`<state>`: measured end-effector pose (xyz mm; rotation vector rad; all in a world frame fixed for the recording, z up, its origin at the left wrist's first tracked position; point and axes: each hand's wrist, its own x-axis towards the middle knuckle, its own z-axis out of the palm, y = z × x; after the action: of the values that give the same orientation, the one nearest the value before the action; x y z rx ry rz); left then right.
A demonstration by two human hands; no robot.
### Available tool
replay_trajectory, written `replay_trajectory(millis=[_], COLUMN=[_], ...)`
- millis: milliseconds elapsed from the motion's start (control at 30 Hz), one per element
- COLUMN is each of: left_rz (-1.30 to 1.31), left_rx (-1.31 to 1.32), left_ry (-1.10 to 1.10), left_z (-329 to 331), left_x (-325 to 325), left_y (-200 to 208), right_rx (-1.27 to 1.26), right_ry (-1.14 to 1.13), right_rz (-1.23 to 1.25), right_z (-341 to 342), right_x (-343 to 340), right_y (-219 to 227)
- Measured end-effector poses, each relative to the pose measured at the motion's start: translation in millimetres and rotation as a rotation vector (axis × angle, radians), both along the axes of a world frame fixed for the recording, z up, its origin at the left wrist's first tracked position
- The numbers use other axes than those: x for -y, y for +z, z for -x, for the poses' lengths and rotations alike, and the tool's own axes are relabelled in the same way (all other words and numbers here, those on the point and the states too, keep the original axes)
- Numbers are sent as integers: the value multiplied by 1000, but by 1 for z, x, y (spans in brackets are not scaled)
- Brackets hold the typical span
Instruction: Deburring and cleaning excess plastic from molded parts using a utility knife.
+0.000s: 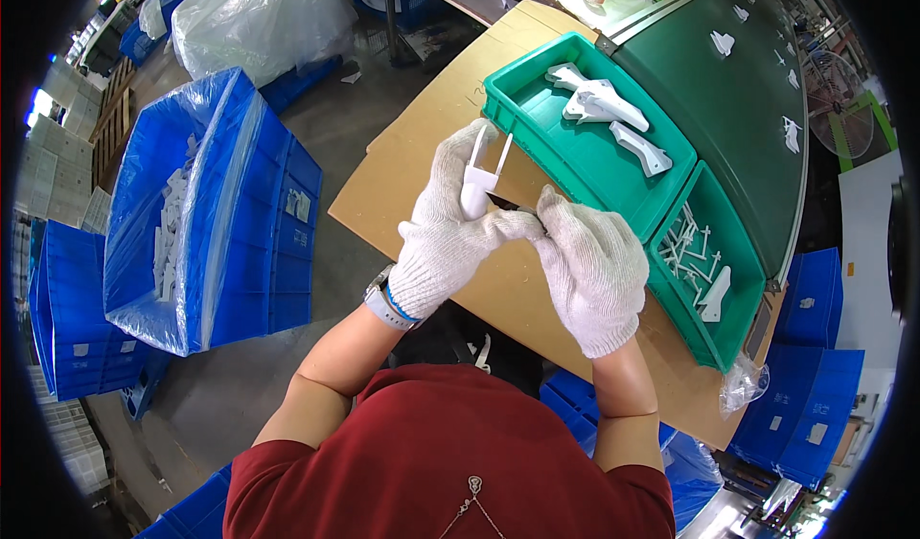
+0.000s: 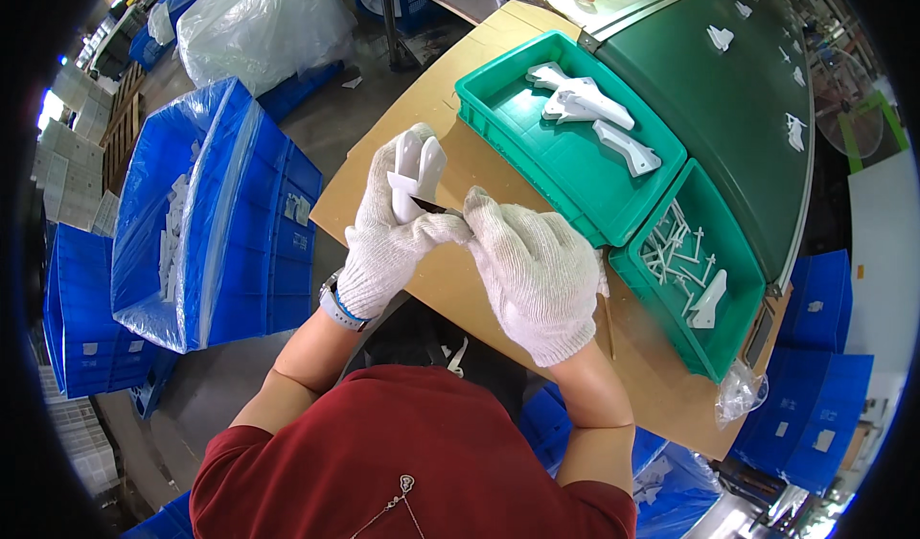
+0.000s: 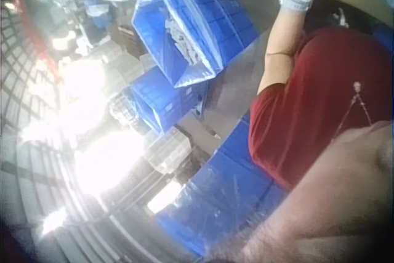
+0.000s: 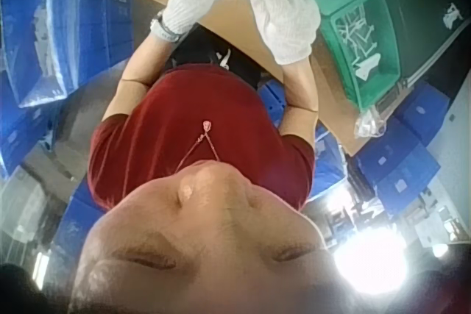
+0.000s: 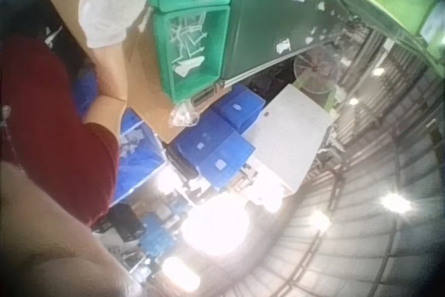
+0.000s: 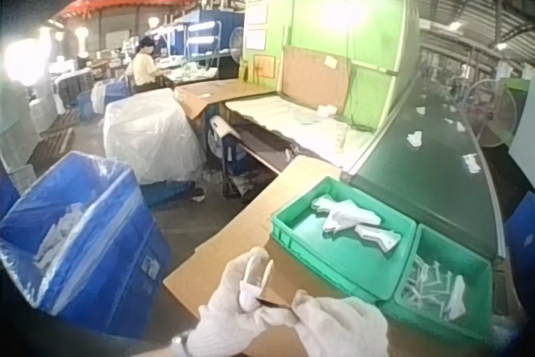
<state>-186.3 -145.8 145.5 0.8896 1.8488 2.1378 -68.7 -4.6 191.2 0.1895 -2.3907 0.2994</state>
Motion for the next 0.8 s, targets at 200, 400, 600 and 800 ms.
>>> replay_trajectory(millis=[200, 400, 600, 800], left_rz=[-296, -818, -921, -933], left_rx=[215, 495, 435, 425], left_ry=[-67, -398, -505, -518], left_z=[-7, 30, 40, 43], left_x=[1, 29, 31, 30], left_y=[5, 7, 14, 13], right_rx=[-32, 93, 190, 195], right_ry=[84, 112, 182, 177], right_rz=[94, 464, 524, 466], right_z=[2, -4, -2, -2], right_x=[-2, -5, 6, 10], right_y=[1, -1, 4, 5])
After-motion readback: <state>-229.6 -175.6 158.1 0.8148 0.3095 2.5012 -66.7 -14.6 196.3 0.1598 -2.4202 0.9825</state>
